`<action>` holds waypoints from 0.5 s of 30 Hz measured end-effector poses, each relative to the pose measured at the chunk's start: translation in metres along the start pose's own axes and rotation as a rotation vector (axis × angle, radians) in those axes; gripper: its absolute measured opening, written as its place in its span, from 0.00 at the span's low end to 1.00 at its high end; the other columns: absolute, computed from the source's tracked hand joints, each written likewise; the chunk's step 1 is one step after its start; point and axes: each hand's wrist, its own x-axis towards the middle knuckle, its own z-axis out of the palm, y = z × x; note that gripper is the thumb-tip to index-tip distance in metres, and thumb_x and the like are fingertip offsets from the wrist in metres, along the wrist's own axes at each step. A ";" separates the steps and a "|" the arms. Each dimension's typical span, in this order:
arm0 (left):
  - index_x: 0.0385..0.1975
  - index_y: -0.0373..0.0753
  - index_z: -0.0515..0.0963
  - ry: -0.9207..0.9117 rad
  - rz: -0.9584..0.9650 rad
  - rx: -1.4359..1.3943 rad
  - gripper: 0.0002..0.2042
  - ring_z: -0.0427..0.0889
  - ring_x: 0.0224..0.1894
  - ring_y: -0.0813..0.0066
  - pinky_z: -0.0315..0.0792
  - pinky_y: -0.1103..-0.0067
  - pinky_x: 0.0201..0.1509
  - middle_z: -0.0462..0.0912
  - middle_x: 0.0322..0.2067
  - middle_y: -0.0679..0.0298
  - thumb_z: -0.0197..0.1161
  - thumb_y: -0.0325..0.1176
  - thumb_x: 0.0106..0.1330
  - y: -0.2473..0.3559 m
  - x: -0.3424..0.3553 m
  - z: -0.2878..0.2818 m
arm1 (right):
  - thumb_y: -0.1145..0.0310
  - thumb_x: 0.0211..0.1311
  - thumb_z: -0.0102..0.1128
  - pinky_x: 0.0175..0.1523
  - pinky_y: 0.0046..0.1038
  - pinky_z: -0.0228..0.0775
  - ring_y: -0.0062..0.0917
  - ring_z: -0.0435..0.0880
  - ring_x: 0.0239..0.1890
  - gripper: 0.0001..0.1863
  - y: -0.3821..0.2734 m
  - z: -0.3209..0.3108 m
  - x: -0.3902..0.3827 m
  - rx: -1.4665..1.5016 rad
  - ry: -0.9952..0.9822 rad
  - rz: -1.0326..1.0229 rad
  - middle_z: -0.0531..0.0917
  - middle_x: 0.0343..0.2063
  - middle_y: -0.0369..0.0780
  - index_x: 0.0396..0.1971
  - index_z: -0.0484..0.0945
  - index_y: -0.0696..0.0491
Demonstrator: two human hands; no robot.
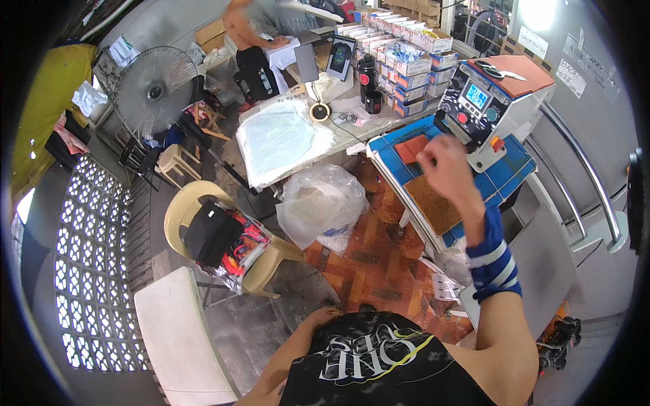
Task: The person places black t-shirts on a heat press, aligns a car graphic transfer, and operates the press to apply the design. They repeat this process for multiple shirts, handling transfers and adjusting the shirts between cycles.
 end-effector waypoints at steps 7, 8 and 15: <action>0.58 0.37 0.78 -0.012 0.284 0.186 0.23 0.68 0.69 0.51 0.60 0.67 0.72 0.73 0.65 0.49 0.53 0.48 0.74 -0.045 0.102 -0.063 | 0.55 0.59 0.67 0.50 0.46 0.78 0.50 0.85 0.45 0.23 0.028 0.027 0.055 -0.432 -0.273 0.558 0.84 0.41 0.52 0.44 0.78 0.59; 0.57 0.36 0.78 -0.048 0.318 0.276 0.23 0.68 0.69 0.50 0.61 0.66 0.72 0.73 0.65 0.48 0.52 0.48 0.74 -0.049 0.116 -0.073 | 0.52 0.59 0.66 0.49 0.46 0.79 0.50 0.85 0.45 0.24 0.025 0.029 0.063 -0.482 -0.341 0.669 0.85 0.41 0.52 0.43 0.78 0.59; 0.47 0.33 0.82 -0.170 0.474 0.141 0.20 0.77 0.58 0.47 0.69 0.62 0.63 0.81 0.52 0.45 0.52 0.45 0.73 -0.038 0.191 -0.177 | 0.48 0.61 0.63 0.49 0.47 0.78 0.48 0.86 0.43 0.24 0.018 0.043 0.082 -0.588 -0.321 0.783 0.86 0.39 0.51 0.38 0.80 0.57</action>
